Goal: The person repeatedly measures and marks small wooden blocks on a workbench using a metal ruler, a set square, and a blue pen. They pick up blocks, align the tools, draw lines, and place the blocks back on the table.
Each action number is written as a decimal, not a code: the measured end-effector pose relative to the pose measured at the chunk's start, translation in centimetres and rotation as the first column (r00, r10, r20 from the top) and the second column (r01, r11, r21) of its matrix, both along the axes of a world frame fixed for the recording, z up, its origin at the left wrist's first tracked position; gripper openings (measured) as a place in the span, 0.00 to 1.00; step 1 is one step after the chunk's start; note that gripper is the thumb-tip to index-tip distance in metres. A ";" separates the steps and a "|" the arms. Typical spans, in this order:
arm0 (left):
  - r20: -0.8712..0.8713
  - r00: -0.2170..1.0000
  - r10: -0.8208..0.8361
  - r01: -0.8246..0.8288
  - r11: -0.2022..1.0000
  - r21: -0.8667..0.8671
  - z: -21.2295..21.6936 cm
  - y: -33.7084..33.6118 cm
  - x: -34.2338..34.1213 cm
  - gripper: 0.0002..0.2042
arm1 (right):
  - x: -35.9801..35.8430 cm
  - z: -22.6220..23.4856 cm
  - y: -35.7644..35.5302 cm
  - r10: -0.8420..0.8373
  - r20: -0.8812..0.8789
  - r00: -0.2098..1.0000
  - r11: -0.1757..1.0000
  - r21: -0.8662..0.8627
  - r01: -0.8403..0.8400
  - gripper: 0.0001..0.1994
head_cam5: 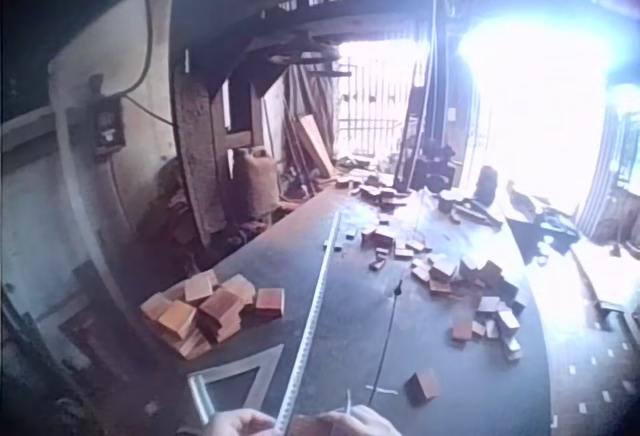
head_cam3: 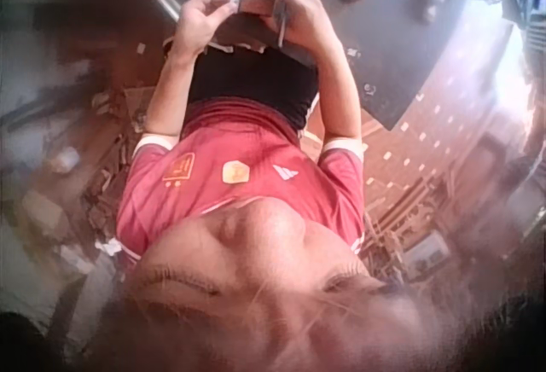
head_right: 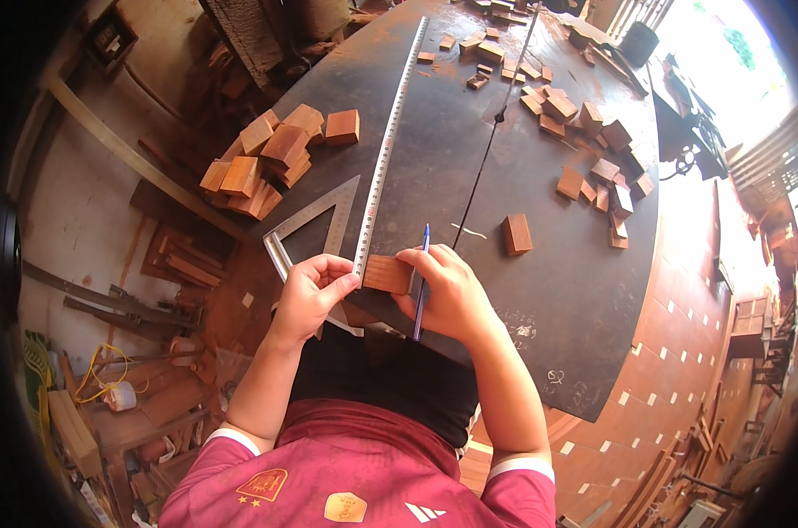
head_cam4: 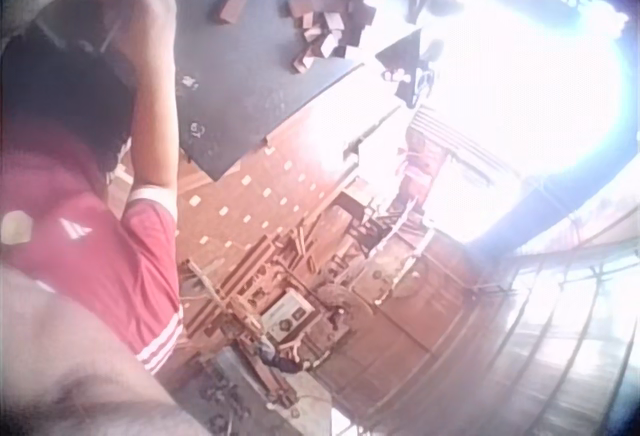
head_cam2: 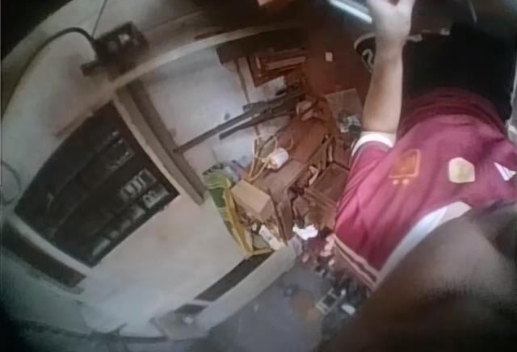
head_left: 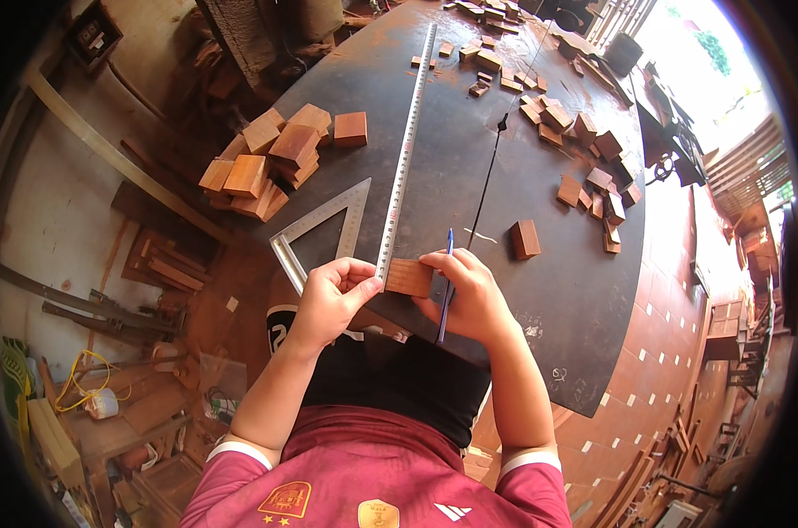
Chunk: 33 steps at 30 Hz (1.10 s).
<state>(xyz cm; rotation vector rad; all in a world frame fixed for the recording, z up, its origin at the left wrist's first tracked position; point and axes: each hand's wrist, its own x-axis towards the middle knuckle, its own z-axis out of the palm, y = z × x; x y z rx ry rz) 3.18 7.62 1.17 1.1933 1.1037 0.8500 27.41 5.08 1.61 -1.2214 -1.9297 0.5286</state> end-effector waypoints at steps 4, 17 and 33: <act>0.008 1.000 -0.003 0.003 1.000 0.001 0.1 0.1 0.2 0.07 | 0.2 -0.3 0.1 0.001 -0.014 1.000 1.000 -0.015 -0.002 0.26; 0.008 1.000 -0.013 0.013 1.000 -0.003 -0.2 0.1 0.2 0.07 | 0.2 0.0 0.1 -0.018 0.005 1.000 0.993 -0.119 0.018 0.27; -0.034 0.999 -0.028 0.029 0.999 0.041 0.6 0.2 0.6 0.09 | 0.5 0.2 0.0 -0.010 0.011 1.000 0.993 -0.118 0.011 0.28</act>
